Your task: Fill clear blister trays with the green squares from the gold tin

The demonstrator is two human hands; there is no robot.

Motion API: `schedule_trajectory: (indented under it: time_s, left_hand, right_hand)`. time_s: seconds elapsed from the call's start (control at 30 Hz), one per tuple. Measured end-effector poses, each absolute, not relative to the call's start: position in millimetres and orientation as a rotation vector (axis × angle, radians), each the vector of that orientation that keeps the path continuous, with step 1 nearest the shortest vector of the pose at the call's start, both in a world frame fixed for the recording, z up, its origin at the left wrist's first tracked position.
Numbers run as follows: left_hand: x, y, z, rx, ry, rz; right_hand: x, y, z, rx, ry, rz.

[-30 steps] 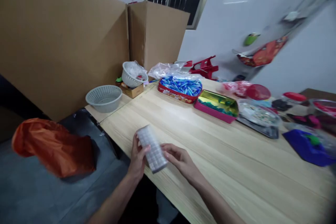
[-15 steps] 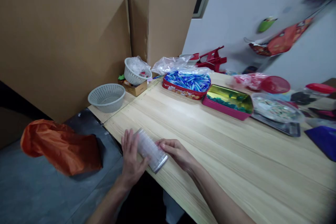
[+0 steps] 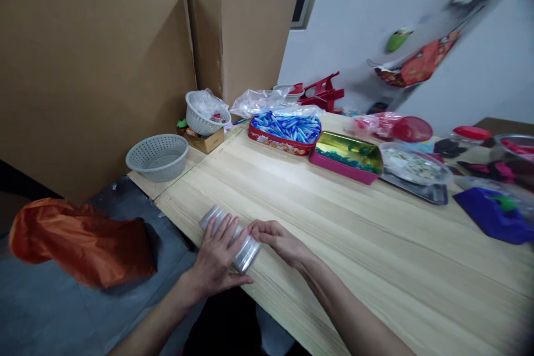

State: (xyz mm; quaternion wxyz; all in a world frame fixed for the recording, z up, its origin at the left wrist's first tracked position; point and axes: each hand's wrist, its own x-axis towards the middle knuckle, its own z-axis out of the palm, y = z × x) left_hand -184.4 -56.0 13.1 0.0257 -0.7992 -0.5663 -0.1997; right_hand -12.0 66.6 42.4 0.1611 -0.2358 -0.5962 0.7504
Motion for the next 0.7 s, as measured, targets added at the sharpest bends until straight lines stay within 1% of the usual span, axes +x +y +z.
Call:
schedule_trajectory:
  time_s: [0.1,0.23,0.3,0.53,0.7]
  left_hand:
    - [-179,-55,15,-2.396,-1.753,-0.622]
    - [-177,-47,17,-2.299,-1.746,-0.639]
    - [-179,-39,15,-2.258,-1.724,-0.655]
    - [-193,-15,-4,-2.116,-1.659,-0.741]
    - [-215,-11,-4,-2.064,-1.685,-0.728]
  right_hand:
    - [-13,69,38,-0.723,-1.803,2.033]
    - [-19,75,29,-0.779,-1.952,1.723]
    - [-24,81,26,-0.777,-1.98,1.652]
    - [-42,113,15,-0.739,-1.965,1.671]
    - [-50,178,-6,-0.897,-1.556,1.919]
